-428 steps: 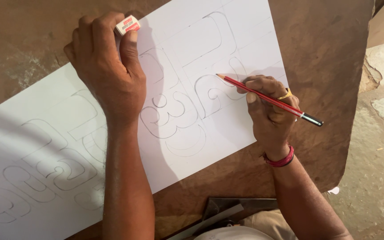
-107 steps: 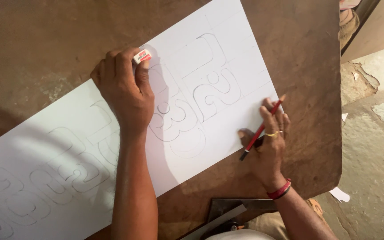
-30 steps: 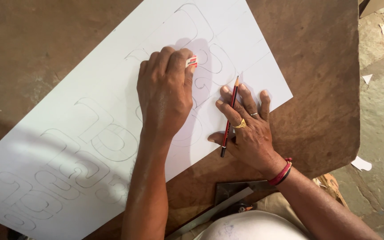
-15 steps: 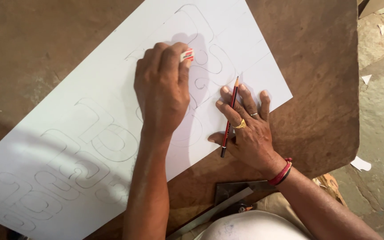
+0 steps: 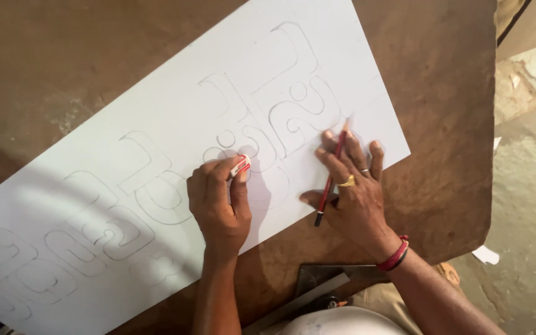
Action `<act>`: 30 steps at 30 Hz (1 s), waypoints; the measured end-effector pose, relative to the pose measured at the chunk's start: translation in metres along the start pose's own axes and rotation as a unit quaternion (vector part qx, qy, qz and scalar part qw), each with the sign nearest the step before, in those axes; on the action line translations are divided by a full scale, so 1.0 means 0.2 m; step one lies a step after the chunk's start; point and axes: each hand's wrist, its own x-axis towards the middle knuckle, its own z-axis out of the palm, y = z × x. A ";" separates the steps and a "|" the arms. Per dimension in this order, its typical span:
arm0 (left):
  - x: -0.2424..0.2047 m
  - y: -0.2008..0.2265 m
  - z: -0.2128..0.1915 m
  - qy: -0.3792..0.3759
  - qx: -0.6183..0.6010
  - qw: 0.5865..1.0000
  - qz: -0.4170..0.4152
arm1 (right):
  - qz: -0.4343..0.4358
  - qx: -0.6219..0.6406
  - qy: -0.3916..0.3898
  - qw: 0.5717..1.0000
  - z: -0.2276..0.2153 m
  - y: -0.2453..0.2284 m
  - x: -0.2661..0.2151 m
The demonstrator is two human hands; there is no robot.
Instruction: Tracing and refining letters on a large white sheet of paper using a pencil and eraser.
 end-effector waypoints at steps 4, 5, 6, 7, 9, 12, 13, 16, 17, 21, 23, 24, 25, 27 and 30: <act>-0.03 -0.02 -0.01 0.000 -0.014 1.000 -0.003 | 0.027 0.024 0.043 0.998 -0.06 0.14 -0.03; -0.04 -0.03 -0.01 -0.002 -0.023 1.000 -0.006 | 0.034 0.032 0.070 0.996 -0.09 0.17 -0.04; -0.05 -0.04 -0.02 -0.004 -0.031 0.999 -0.009 | 0.039 0.040 0.097 0.994 -0.12 0.21 -0.06; -0.07 -0.04 -0.02 -0.001 -0.034 0.999 -0.010 | 0.036 0.037 0.096 0.994 -0.14 0.21 -0.07; -0.09 -0.06 -0.03 0.002 -0.057 0.998 -0.019 | 0.094 0.002 0.086 0.992 -0.17 0.21 -0.09; -0.07 -0.06 -0.03 0.007 -0.073 0.997 -0.022 | 0.103 -0.050 0.041 0.993 -0.19 0.19 -0.08; -0.06 -0.05 -0.03 0.008 -0.075 0.997 -0.022 | 0.102 -0.052 0.041 0.993 -0.19 0.19 -0.09; -0.04 -0.05 -0.06 0.007 -0.088 0.996 -0.016 | 0.090 -0.060 0.040 0.993 -0.18 0.18 -0.09; -0.04 -0.05 -0.06 0.002 -0.093 0.995 -0.018 | 0.090 -0.059 0.033 0.994 -0.18 0.17 -0.08; -0.03 -0.04 -0.08 -0.010 -0.116 0.993 -0.032 | 0.087 -0.054 0.011 0.995 -0.18 0.16 -0.10; -0.03 -0.03 -0.09 -0.013 -0.123 0.992 -0.036 | 0.079 -0.057 0.015 0.995 -0.17 0.13 -0.11; -0.03 -0.03 -0.10 -0.017 -0.127 0.991 -0.039 | 0.071 -0.057 0.020 0.996 -0.15 0.11 -0.11; -0.02 -0.02 -0.11 -0.015 -0.126 0.991 -0.040 | 0.069 -0.056 0.019 0.996 -0.14 0.09 -0.12; -0.02 -0.01 -0.13 -0.029 -0.133 0.989 -0.049 | 0.068 -0.081 0.006 0.994 -0.10 0.04 -0.12; -0.04 -0.01 -0.15 -0.056 -0.160 0.984 -0.063 | 0.043 -0.091 -0.016 0.995 -0.05 -0.02 -0.11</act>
